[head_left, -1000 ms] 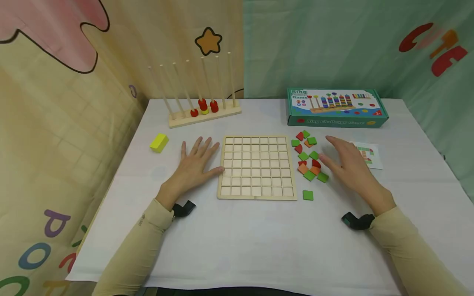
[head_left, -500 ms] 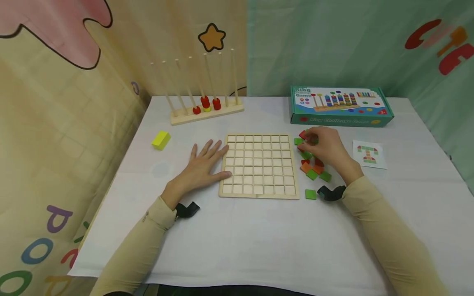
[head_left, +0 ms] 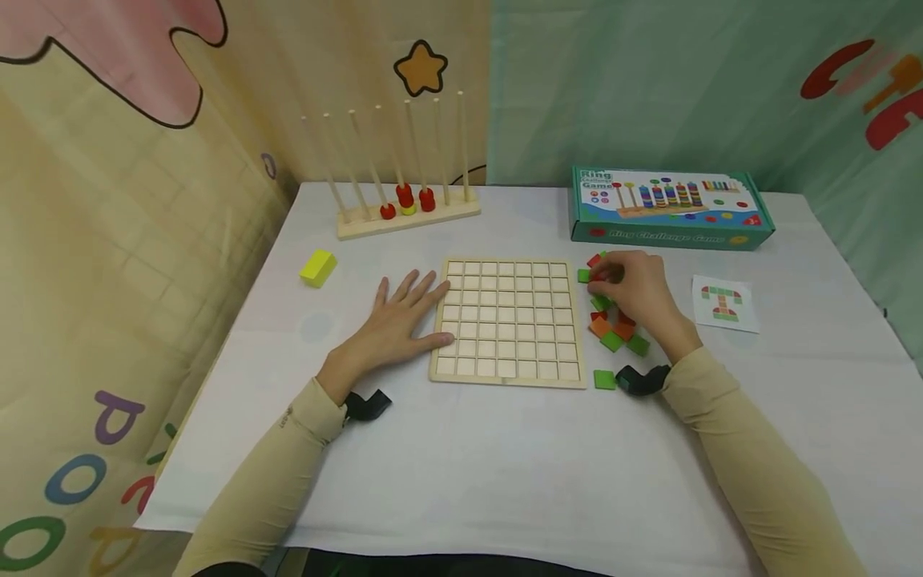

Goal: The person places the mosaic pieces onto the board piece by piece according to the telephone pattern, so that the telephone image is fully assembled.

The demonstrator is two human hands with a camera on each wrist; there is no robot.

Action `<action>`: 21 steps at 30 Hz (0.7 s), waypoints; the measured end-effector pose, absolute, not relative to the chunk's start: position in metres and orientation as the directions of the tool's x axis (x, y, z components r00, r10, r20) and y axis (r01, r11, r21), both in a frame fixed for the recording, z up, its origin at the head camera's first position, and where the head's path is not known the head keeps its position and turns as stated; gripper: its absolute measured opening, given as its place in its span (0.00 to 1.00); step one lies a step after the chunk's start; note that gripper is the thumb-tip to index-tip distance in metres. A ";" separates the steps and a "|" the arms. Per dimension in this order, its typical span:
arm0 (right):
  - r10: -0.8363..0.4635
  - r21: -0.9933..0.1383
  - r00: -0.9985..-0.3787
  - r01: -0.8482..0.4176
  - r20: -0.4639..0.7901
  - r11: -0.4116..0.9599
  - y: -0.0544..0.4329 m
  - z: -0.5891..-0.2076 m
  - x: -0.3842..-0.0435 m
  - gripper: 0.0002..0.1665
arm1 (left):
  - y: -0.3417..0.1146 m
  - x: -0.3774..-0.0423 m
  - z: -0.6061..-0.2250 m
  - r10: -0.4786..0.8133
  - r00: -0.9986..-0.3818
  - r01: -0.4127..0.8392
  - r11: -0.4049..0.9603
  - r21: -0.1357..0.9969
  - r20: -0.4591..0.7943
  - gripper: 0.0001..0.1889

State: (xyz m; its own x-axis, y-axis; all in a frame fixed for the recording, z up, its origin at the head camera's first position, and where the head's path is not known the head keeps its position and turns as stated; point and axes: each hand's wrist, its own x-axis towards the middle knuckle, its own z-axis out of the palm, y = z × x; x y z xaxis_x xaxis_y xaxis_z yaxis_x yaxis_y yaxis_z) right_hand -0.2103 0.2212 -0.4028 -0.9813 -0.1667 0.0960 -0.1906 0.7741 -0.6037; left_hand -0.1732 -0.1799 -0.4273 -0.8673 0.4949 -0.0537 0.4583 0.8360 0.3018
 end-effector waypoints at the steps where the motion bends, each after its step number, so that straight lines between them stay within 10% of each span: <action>1: -0.173 -0.609 -0.979 -0.200 0.104 0.767 0.220 -0.401 -0.211 0.11 | -0.180 -0.173 -0.428 0.494 -0.868 0.457 0.837 0.303 -0.057 0.49; 21: -0.294 -0.678 -0.953 -0.263 0.071 0.687 0.166 -0.400 -0.230 0.09 | -0.182 -0.174 -0.433 0.499 -0.865 0.460 0.831 0.314 -0.054 0.49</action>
State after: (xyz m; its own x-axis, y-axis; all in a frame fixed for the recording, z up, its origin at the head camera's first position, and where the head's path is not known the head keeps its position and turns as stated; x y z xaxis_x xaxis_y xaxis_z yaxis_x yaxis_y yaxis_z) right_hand -0.2300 0.1661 -0.3995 -0.9531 -0.2943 0.0714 -0.2629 0.6869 -0.6775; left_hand -0.1737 -0.1818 -0.4333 -0.8647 0.4993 -0.0543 0.4600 0.8307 0.3136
